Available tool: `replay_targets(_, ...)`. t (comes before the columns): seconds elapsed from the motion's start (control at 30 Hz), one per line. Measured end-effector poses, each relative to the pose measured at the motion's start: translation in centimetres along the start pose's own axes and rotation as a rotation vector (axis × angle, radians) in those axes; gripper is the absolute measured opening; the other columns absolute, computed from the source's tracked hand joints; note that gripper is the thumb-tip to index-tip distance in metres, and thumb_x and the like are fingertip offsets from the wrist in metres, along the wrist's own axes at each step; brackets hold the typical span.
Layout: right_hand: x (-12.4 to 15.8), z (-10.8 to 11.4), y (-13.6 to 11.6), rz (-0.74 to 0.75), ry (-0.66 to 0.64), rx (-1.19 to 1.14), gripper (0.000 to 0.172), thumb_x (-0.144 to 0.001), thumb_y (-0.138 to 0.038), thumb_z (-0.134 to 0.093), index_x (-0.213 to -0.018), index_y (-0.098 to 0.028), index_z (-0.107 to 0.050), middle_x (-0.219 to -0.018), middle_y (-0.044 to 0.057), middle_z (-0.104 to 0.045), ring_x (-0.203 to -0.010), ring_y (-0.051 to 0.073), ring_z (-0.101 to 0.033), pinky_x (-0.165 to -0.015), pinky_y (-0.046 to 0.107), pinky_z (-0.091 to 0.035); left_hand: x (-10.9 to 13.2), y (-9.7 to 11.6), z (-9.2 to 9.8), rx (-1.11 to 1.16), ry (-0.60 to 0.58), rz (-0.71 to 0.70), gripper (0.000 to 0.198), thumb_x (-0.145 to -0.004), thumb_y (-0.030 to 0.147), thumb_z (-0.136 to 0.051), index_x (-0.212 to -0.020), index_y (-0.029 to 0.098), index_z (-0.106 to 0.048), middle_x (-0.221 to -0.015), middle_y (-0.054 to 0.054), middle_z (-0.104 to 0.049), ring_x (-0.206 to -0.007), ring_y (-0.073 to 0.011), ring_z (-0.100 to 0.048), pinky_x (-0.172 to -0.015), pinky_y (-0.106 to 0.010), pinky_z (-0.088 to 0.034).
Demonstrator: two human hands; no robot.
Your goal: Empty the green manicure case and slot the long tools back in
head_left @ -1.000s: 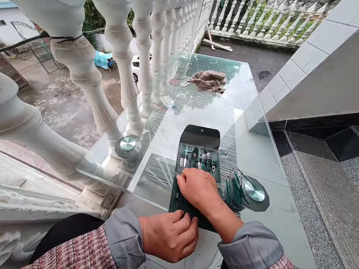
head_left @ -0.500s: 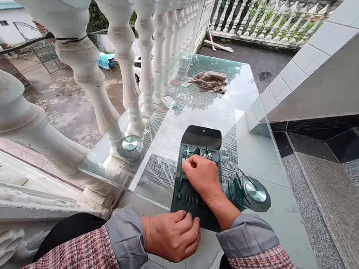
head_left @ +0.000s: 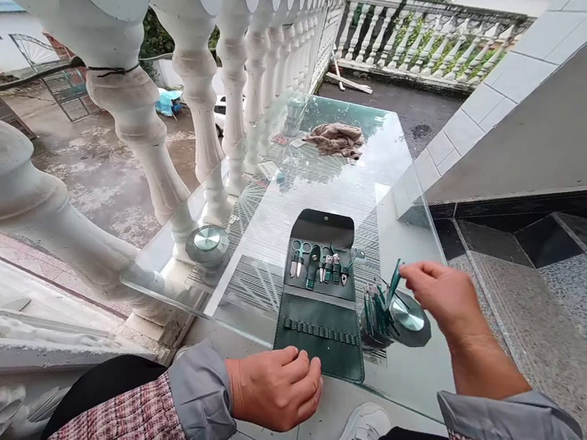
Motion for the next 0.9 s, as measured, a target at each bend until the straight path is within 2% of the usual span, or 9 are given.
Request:
replay_targets(0.13, 1.3, -2.3, 1.0, -0.025, -0.200, 0.374, 0.021, -0.068, -0.033, -0.049, -0.052, -0.022, -0.055, -0.054, 0.001, -0.058, -0.054, 0.014, -0.048, -0.052, 0.026, -0.032, -0.4, -0.2, 0.1, -0.003, 0.009, 0.012, 0.024, -0.087, 0.019, -0.049, -0.101, 0.006, -0.064, -0.099, -0.018, -0.066, -0.083, -0.0217, -0.063, -0.067, -0.033, -0.051)
replay_targets(0.3, 1.8, -3.3, 1.3, 0.009, -0.281, 0.535, 0.028, -0.075, -0.039, -0.043, -0.056, -0.023, -0.056, -0.063, 0.004, -0.062, -0.058, 0.017, -0.049, -0.052, 0.027, -0.030, -0.8, -0.4, -0.1, -0.002, -0.005, 0.009, 0.025, -0.088, 0.019, -0.047, -0.102, 0.006, -0.063, -0.098, -0.017, -0.066, -0.079, -0.0193, -0.062, -0.062, -0.030, -0.050)
replay_targets(0.43, 1.7, -3.0, 1.2, 0.035, -0.249, 0.556, 0.034, -0.079, -0.046, -0.041, -0.060, -0.024, -0.058, -0.063, 0.005, -0.062, -0.058, 0.018, -0.050, -0.052, 0.027, -0.028, -1.2, -0.7, 0.0, 0.012, -0.013, 0.016, 0.025, -0.087, 0.019, -0.049, -0.102, 0.005, -0.063, -0.096, -0.016, -0.066, -0.076, -0.0183, -0.062, -0.058, -0.028, -0.049)
replay_targets(0.67, 1.3, -2.7, -0.2, 0.106, -0.129, 0.449, 0.034, -0.081, -0.043, -0.044, -0.057, -0.022, -0.056, -0.058, 0.002, -0.060, -0.054, 0.015, -0.045, -0.051, 0.026, -0.026, -2.0, -1.2, 0.1, 0.042, -0.054, 0.037, 0.028, -0.088, 0.022, -0.047, -0.105, 0.006, -0.063, -0.099, -0.016, -0.066, -0.073, -0.0174, -0.061, -0.052, -0.027, -0.046)
replay_targets(0.83, 0.3, -3.2, 0.2, 0.078, -0.139, 0.410, 0.031, -0.080, -0.044, -0.044, -0.062, -0.023, -0.058, -0.062, 0.002, -0.062, -0.057, 0.016, -0.047, -0.053, 0.026, -0.027, -2.7, -2.1, 0.1, 0.103, 0.000, 0.130, 0.026, -0.088, 0.020, -0.047, -0.103, 0.007, -0.064, -0.099, -0.014, -0.066, -0.064, -0.0147, -0.057, -0.045, -0.025, -0.041)
replay_targets(0.9, -0.1, -3.5, 0.3, 0.086, -0.138, 0.384, 0.032, -0.080, -0.045, -0.044, -0.061, -0.023, -0.058, -0.061, 0.001, -0.061, -0.056, 0.016, -0.047, -0.053, 0.026, -0.027, -2.9, -2.7, 0.0, 0.127, 0.019, 0.173, 0.025, -0.088, 0.020, -0.047, -0.103, 0.008, -0.063, -0.100, -0.014, -0.066, -0.065, -0.0145, -0.058, -0.046, -0.025, -0.043)
Point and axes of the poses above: each hand's wrist, its own x-axis away from the middle knuckle, its own z-axis out of the back of the hand, y = z × x, the point moved 8 cm from there along -x, towards the middle knuckle
